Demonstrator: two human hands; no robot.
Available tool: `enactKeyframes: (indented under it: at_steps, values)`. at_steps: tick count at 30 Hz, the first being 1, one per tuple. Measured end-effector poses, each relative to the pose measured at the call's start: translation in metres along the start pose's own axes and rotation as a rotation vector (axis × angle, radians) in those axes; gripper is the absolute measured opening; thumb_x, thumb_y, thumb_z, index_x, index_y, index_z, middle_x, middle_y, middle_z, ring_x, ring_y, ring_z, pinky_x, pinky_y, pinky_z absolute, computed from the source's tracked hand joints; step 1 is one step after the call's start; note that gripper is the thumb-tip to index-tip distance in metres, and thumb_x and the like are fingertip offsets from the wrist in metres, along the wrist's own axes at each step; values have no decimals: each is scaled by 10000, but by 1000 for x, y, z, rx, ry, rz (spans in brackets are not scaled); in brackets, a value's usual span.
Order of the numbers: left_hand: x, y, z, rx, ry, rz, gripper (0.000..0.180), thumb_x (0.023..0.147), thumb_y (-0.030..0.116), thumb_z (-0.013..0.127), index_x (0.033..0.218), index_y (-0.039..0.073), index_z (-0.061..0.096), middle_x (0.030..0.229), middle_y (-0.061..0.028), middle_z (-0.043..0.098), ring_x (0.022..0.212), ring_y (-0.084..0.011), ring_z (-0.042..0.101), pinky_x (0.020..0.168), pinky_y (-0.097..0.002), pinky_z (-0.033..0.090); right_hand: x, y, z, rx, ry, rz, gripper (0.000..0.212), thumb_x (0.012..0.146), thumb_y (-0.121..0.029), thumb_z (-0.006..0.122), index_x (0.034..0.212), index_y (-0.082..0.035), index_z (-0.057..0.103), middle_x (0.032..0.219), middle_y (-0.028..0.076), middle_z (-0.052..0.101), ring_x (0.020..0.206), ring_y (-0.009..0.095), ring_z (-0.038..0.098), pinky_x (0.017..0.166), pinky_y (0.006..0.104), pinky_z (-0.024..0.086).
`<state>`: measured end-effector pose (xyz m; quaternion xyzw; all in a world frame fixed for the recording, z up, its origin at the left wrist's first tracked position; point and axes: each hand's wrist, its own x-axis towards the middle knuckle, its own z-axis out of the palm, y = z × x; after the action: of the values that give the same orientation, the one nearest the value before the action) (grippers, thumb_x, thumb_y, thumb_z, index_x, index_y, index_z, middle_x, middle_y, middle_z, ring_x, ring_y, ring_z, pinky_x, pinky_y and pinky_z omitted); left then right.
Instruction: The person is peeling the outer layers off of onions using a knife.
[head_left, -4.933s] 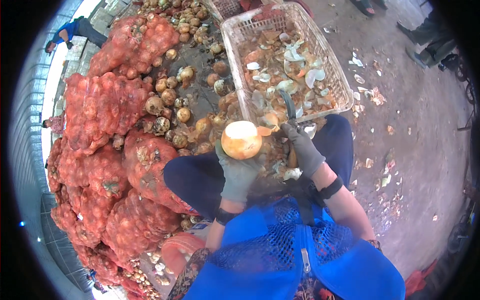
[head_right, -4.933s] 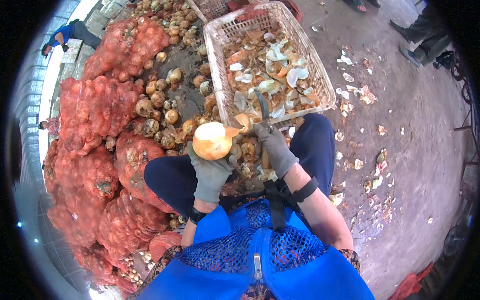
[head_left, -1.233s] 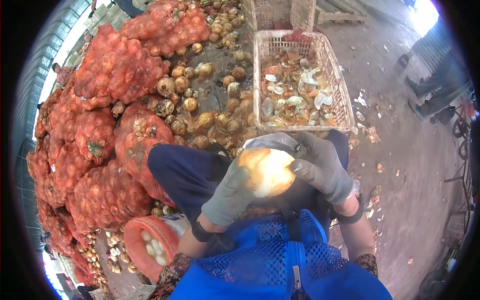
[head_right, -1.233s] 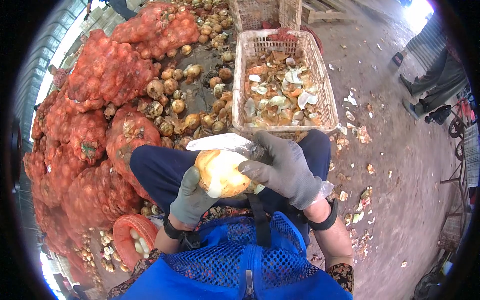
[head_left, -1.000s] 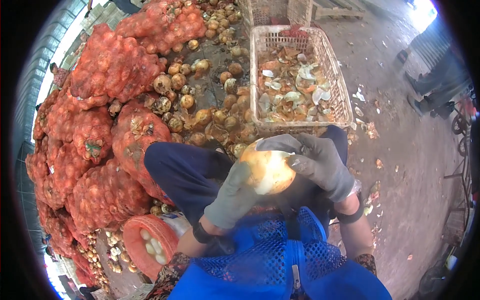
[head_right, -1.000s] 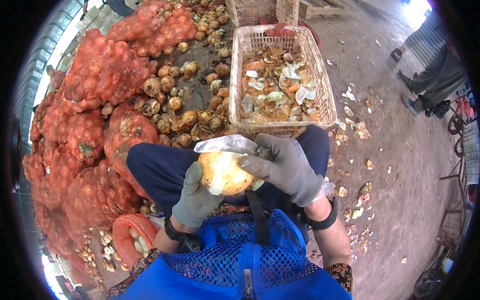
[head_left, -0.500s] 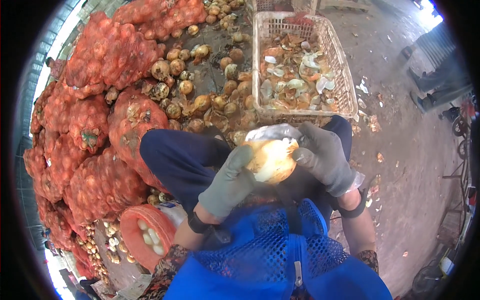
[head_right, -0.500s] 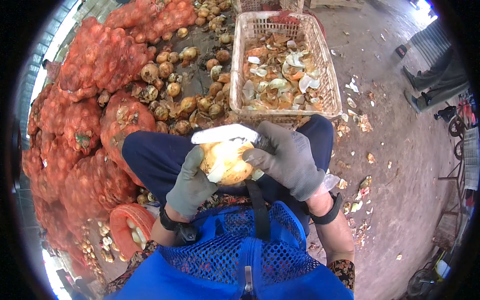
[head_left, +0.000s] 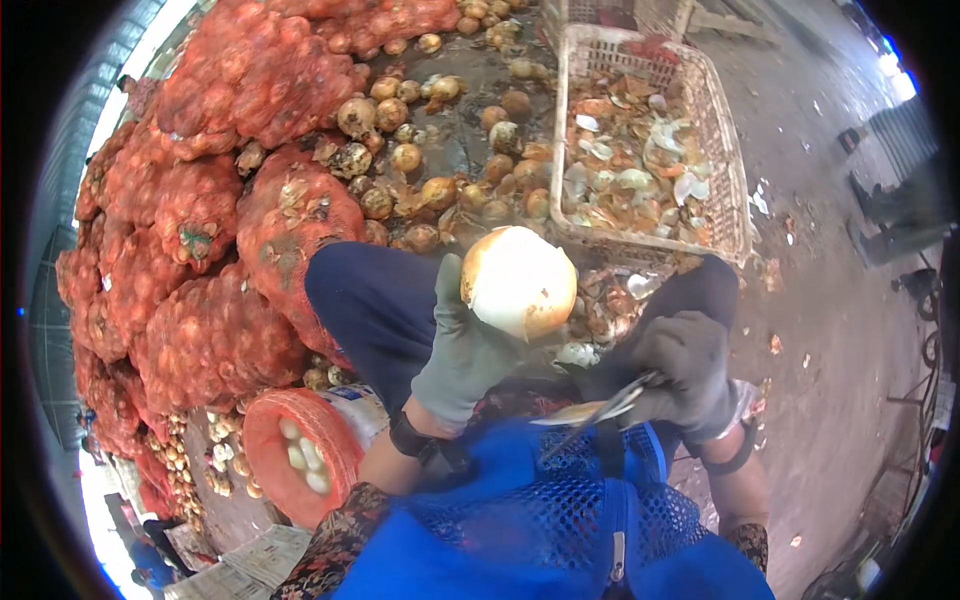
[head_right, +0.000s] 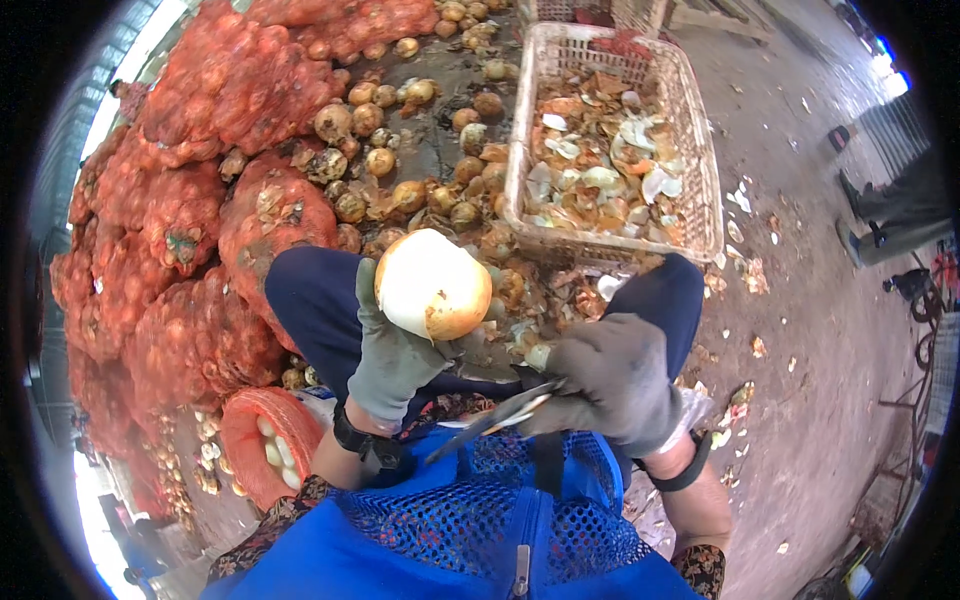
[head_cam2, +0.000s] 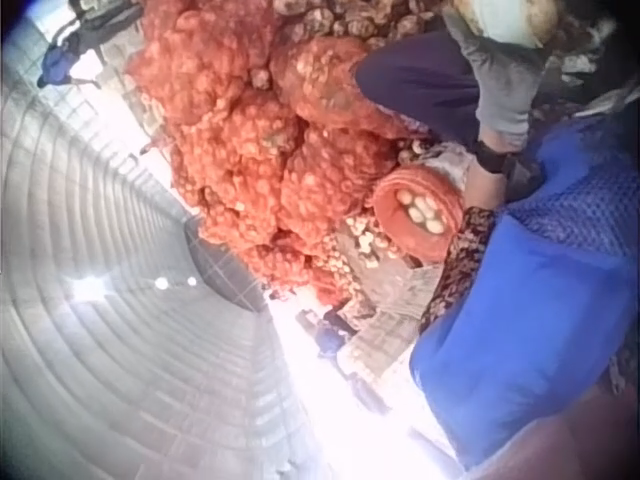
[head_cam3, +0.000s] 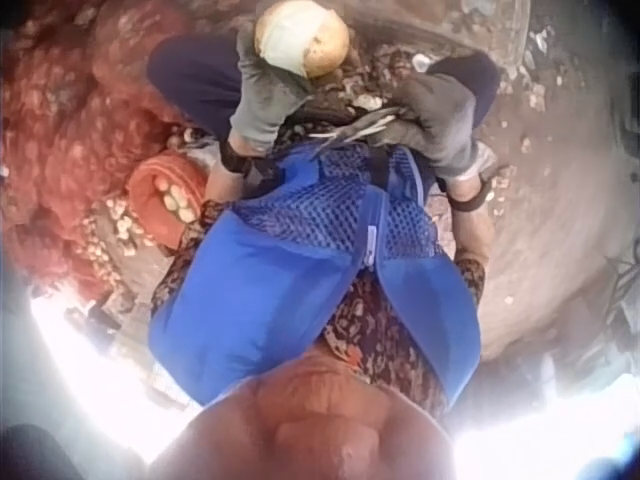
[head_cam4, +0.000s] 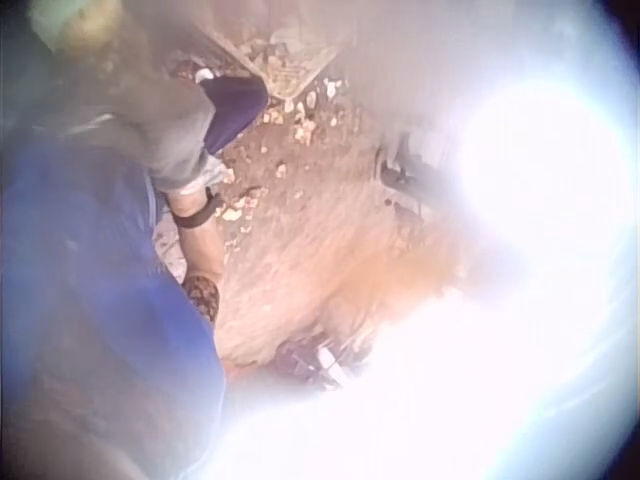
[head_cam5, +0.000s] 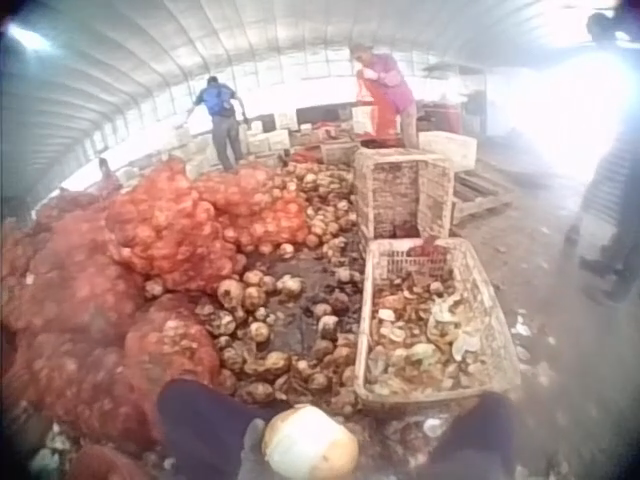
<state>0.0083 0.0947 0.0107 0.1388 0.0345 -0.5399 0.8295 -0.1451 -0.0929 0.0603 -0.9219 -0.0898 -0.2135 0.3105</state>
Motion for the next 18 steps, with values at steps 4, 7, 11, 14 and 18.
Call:
enactKeyframes:
  at_steps: [4,7,11,14,18]
  values:
    - [0,0,7,-76,-2,72,907,782,707,546,1397,68,362,1378,-245,421,1178,-442,507,936,-546,486,15,37,-13,224,334,523,521,679,-532,747,786,-52,575,668,89,587,594,316,595,527,361,445]
    - [-2,4,1,-88,31,112,885,768,689,582,1403,107,379,1408,-227,398,1243,-421,454,974,-538,453,39,93,-21,-596,102,553,552,711,-529,738,909,-40,575,723,130,637,682,333,642,593,381,490]
    - [-9,1,15,202,49,127,826,770,621,636,1402,141,407,1441,-193,378,1329,-358,369,1080,-524,335,39,71,-10,-195,95,719,636,720,-542,738,1049,-26,564,779,127,671,746,255,681,613,364,505]
    - [-6,-3,14,76,-122,50,739,852,520,603,1421,120,353,1418,-129,413,1315,-307,389,1101,-504,306,46,37,-1,255,82,512,695,714,-564,746,1067,0,543,702,67,615,686,135,619,600,303,483]
    - [2,-8,16,-256,-178,-73,757,870,551,555,1417,75,340,1416,-160,405,1305,-328,398,1091,-517,319,43,41,19,496,8,484,665,701,-541,750,1025,6,556,738,125,591,719,181,614,652,333,480]
